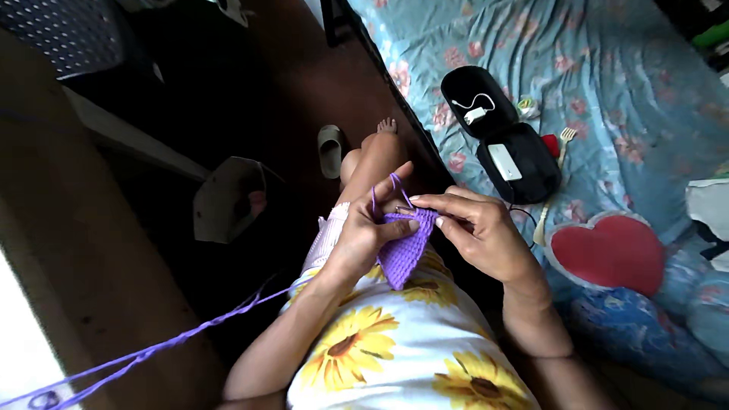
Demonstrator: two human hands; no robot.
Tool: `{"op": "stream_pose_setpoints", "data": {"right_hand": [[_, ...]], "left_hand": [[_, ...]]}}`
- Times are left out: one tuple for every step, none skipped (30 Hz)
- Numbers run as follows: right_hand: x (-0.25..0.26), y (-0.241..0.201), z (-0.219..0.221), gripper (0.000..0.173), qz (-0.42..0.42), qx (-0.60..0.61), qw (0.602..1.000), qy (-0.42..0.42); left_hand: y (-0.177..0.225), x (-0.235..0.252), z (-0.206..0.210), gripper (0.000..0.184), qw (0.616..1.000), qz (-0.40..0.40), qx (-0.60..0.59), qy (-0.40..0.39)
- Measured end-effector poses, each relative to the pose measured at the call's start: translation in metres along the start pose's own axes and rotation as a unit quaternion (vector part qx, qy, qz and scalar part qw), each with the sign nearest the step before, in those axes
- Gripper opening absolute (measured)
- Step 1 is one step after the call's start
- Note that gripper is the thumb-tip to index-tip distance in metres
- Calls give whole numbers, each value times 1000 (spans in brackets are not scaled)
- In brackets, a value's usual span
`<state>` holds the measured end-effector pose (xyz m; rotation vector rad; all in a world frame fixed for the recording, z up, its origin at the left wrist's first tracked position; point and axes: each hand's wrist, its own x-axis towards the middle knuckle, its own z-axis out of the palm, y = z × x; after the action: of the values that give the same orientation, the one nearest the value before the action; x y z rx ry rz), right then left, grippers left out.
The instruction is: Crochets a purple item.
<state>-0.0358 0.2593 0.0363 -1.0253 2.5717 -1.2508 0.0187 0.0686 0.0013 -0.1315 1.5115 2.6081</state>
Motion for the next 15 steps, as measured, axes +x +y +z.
{"op": "stream_pose_setpoints", "data": {"right_hand": [[1, 0, -2, 39, -6, -5, 1000, -9], [2, 0, -4, 40, -12, -10, 1000, -15], [3, 0, -6, 41, -17, -12, 1000, -18], [3, -1, -8, 42, -20, -14, 1000, -19], [4, -1, -10, 43, -23, -15, 999, -18], [4, -2, -11, 44, -26, -16, 999, -16], [5, -2, -12, 44, -27, -16, 999, -13], [5, -3, -13, 43, -27, -14, 999, -10], [5, -4, -14, 42, -26, -10, 1000, -9], [6, -5, -14, 41, -25, -5, 1000, -7], [5, -5, -13, 41, -24, 0, 1000, -5], [5, -6, -13, 40, -23, 7, 1000, -2], [5, -6, -13, 40, -23, 14, 1000, -1], [4, -6, -13, 39, -23, 21, 1000, -1], [4, -6, -13, 38, -23, 25, 999, -1]], "left_hand": [[0, 0, 0, 75, 1000, -2, -1, -4], [1, 0, 0, 75, 1000, -4, -2, -7], [1, 0, -1, 75, 1000, -3, -1, -11], [1, -1, -1, 76, 1000, -1, 1, -14], [2, -1, -1, 77, 1000, -2, 4, -15], [2, -1, -1, 79, 1000, -1, 6, -17], [2, -2, 0, 82, 1000, 1, 10, -16], [3, -2, 1, 84, 1000, 2, 15, -16], [3, -2, 1, 85, 1000, 3, 18, -13], [3, -3, 2, 85, 1000, 5, 18, -11], [3, -3, 3, 85, 1000, 8, 17, -9], [3, -3, 3, 84, 1000, 11, 18, -6], [3, -4, 4, 84, 1000, 15, 22, -4], [3, -4, 4, 84, 999, 18, 26, -4], [3, -4, 4, 84, 999, 18, 31, -4]]}}
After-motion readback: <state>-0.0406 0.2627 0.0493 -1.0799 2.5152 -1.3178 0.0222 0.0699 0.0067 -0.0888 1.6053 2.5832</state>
